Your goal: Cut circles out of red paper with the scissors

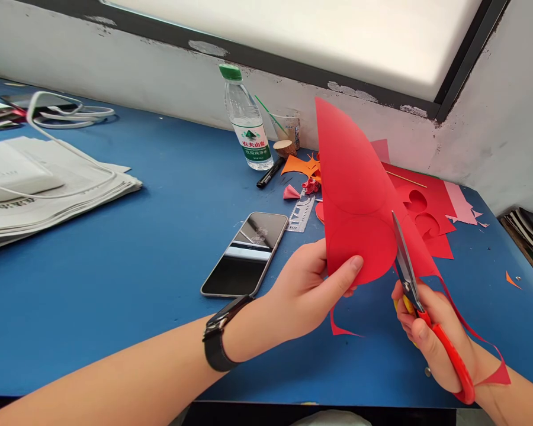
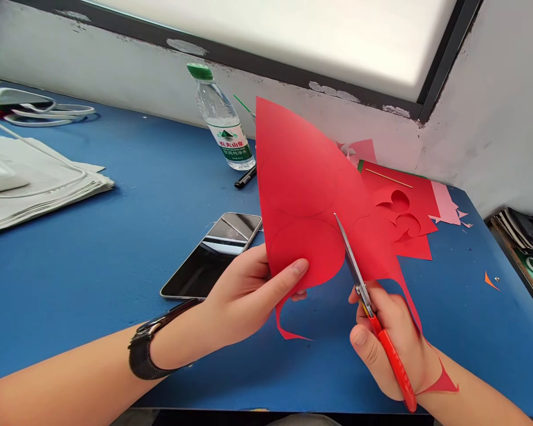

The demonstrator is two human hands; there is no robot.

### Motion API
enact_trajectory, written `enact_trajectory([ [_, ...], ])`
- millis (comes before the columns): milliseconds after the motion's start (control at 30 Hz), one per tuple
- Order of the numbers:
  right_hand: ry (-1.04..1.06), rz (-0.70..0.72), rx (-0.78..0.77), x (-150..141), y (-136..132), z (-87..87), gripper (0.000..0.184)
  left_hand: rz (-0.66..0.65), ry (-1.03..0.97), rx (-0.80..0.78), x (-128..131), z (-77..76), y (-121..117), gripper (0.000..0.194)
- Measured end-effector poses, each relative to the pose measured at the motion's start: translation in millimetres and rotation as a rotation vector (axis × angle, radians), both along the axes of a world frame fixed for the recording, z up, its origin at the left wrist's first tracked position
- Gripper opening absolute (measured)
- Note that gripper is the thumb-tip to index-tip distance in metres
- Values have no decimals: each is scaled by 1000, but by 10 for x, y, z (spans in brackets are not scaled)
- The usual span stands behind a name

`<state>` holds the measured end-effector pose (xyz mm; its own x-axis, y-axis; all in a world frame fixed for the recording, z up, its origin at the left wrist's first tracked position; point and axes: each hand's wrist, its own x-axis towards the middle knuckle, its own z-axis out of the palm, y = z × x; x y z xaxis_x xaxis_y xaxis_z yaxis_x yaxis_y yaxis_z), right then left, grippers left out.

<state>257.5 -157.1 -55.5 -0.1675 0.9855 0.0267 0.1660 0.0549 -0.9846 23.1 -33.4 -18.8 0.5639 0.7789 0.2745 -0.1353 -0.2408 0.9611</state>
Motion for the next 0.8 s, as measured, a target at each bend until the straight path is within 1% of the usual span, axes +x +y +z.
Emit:
enact_trajectory([
  [200,5,-10,-5,10,-10,-27,46,-3,8,1,-15,-20,41,23],
  [433,35,-3,-7,1,-20,-35,43,3,13,12,-8,4,32,24],
  [667,-3,-22,5,23,-47,-69,44,21,10,29,-15,-15,41,23],
  [800,-14,-30,-11,29,-43,-54,44,21,41,21,-27,-7,50,27],
])
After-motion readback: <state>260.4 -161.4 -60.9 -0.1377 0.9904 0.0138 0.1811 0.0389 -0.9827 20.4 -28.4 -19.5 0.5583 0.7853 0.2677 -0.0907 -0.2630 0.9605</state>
